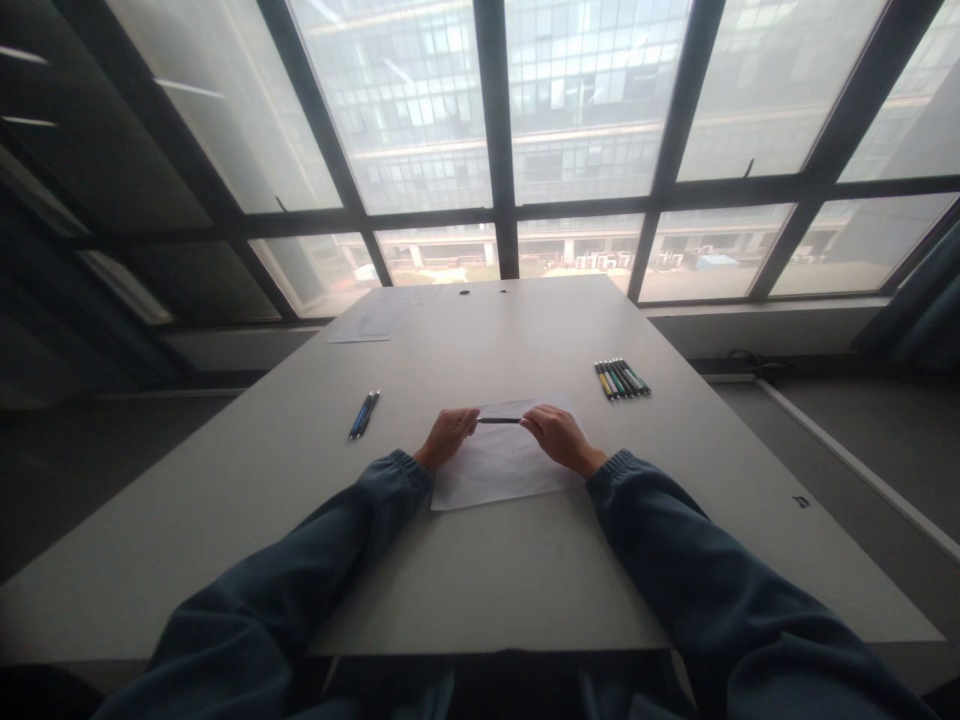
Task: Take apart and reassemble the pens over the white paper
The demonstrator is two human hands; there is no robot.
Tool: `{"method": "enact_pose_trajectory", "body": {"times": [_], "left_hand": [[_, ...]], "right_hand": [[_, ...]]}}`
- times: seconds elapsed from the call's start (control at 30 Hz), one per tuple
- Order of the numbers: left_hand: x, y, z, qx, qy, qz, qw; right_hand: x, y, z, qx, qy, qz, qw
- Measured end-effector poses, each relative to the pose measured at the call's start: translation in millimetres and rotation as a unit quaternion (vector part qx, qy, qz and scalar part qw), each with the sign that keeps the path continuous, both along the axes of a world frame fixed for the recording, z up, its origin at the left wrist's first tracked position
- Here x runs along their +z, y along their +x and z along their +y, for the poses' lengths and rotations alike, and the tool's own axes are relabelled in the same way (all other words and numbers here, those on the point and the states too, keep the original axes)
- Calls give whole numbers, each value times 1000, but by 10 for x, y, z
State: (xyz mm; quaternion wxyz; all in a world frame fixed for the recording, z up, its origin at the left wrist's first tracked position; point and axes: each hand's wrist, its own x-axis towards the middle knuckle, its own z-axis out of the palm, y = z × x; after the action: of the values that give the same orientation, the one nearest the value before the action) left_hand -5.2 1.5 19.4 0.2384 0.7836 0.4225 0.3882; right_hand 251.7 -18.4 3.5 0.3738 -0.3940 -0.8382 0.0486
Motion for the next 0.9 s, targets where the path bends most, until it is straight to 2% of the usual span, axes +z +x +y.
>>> {"method": "enact_pose_trajectory", "body": {"times": [0.6, 0.9], "left_hand": [[31, -2, -1, 19, 61, -13, 998], [-17, 12, 17, -8, 90, -57, 994]], "right_hand": [[7, 6, -7, -12, -2, 15, 1000], [13, 0, -2, -23, -22, 31, 999]]}}
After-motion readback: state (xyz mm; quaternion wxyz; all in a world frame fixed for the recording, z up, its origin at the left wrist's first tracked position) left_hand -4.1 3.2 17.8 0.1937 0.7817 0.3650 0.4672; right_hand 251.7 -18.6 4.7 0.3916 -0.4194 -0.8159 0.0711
